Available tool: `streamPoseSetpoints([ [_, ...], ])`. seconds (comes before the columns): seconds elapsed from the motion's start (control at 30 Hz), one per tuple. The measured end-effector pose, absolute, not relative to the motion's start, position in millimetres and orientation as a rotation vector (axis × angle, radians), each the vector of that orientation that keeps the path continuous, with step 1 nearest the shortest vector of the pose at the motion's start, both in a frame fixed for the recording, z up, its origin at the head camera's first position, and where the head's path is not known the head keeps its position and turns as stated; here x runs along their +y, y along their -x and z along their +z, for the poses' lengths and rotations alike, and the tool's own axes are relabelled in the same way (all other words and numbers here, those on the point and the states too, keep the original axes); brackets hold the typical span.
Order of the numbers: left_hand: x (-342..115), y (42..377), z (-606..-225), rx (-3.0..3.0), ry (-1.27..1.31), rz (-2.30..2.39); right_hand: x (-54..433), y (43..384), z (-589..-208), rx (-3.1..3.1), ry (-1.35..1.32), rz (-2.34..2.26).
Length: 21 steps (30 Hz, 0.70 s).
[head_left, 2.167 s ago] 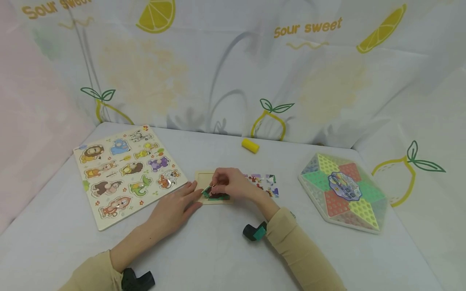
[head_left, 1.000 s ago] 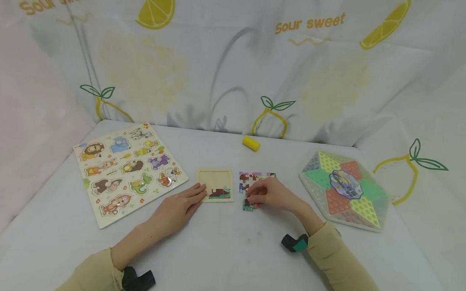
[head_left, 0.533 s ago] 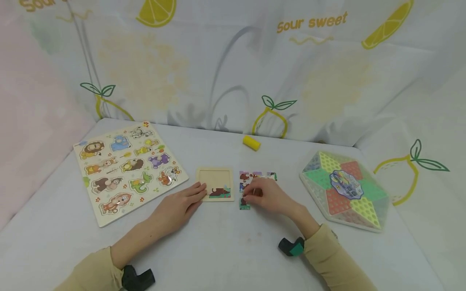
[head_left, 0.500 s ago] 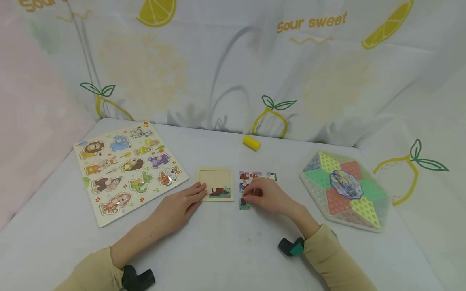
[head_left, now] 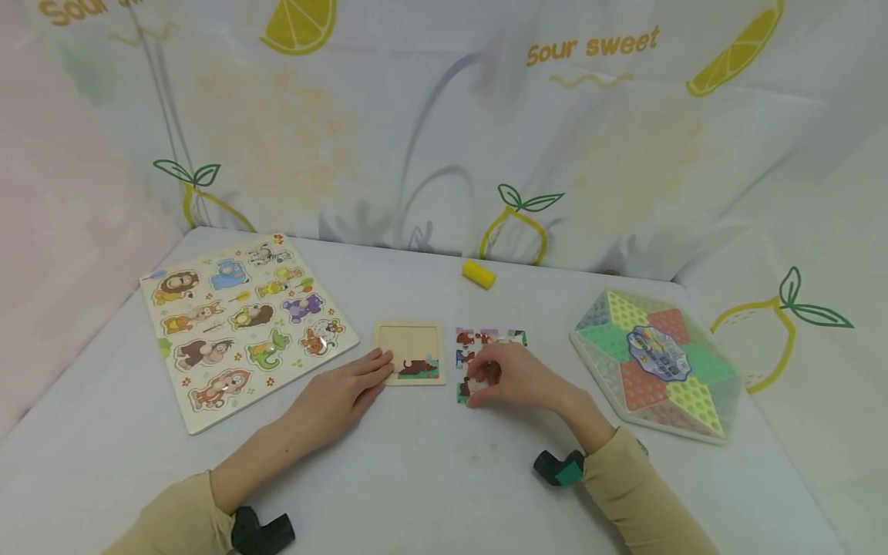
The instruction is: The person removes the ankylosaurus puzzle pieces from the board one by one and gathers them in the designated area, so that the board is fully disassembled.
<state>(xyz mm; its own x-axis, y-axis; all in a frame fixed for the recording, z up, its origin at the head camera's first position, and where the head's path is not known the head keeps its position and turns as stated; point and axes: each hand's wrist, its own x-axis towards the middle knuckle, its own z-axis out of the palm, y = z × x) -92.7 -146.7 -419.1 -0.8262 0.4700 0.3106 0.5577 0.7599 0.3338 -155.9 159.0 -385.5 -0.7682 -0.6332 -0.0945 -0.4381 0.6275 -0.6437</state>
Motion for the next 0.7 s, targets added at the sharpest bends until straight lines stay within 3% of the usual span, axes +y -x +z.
streamPoseSetpoints([
  [0.7, -146.9, 92.9, -420.6, -2.742, 0.811, -0.603, 158.0, 154.4, -384.8, 2.563, 0.870, -0.836],
])
